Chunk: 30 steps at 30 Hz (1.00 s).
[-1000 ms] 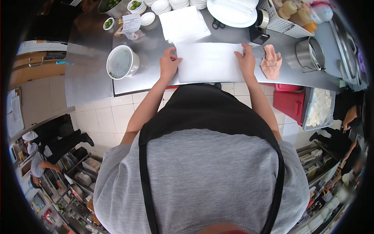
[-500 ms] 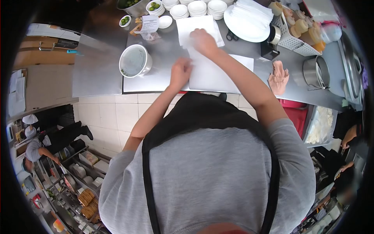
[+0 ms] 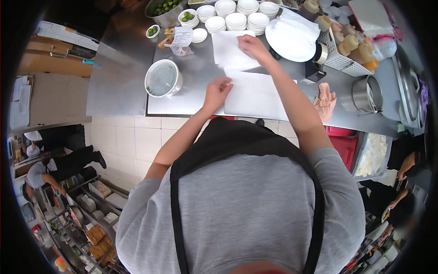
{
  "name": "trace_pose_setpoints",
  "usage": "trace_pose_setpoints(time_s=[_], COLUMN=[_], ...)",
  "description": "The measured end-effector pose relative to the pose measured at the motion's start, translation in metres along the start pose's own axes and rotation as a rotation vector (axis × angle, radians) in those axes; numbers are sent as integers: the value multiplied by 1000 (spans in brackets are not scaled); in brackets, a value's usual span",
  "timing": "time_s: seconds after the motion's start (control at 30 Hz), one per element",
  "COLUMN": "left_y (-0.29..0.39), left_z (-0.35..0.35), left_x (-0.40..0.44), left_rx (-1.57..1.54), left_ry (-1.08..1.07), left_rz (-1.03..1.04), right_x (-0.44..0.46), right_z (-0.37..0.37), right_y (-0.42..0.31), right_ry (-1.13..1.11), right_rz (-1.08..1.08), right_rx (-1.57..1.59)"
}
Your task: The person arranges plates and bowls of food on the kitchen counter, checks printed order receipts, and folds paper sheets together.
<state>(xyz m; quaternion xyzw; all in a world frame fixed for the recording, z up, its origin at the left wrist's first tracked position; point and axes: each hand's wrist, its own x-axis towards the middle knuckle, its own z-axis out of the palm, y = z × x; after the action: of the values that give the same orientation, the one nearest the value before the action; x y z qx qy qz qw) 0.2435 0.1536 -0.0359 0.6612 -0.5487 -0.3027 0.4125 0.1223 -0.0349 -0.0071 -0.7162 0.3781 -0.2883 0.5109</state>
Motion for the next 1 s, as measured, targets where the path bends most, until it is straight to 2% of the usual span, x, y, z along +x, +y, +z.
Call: trace_pose_setpoints(time_s=[0.07, 0.13, 0.27, 0.3, 0.33, 0.4, 0.43, 0.47, 0.5, 0.6, 0.63, 0.67, 0.7, 0.77, 0.87, 0.9, 0.93, 1.0], left_y=[-1, -1, 17, 19, 22, 25, 25, 26, 38, 52, 55, 57, 56, 41, 24, 20, 13, 2], left_z=[-3, -4, -17, -20, -20, -16, -15, -12, -9, -6, -5, -5, -5, -4, 3, 6, 10, 14], left_x=[13, 29, 66, 74, 80, 85, 86, 87, 78, 63, 56, 49, 44, 36, 22, 19, 16, 11], left_rx=[-32, -11, -141, -170, -199, -296, -518, -737, -911, -1088, -1091, -945, -798, -704, -559, -509, -507, -423], left_ry=[-8, 205, 248, 220, 192, 141, -62, -269, -241, -303, -309, -295, -281, -312, -296, -248, -251, -164], left_rz=[-65, 1, -5, -21, -37, -51, -127, -206, -262, -327, -339, -373, -405, -441, -433, -396, -400, -393], right_x=[-6, -22, -68, -84, -90, -104, -107, -113, -120, -145, -160, -171, -178, -195, -204, -207, -208, -207], right_z=[-23, -42, -72, -78, -83, -99, -109, -116, -120, -130, -128, -127, -127, -122, -110, -102, -99, -92], right_y=[0, -22, -89, -107, -104, -89, -75, -61, -57, -29, -29, -27, -17, 19, 77, 75, 74, 69], right_ry=[-140, -176, -264, -260, -249, -85, -168, -155, -103, -14, 136, 285, 291, 107, 15, 158, 160, 330], right_rz=[31, 13, -22, -26, -27, 94, 98, 96, 112, 134, 244, 355, 366, 333, 342, 386, 389, 542], right_rx=[443, 504, 602, 748, 744, 976, 1148, 1147, 1200, 1267, 1248, 1222, 1224, 1357, 1451, 1239, 1241, 990])
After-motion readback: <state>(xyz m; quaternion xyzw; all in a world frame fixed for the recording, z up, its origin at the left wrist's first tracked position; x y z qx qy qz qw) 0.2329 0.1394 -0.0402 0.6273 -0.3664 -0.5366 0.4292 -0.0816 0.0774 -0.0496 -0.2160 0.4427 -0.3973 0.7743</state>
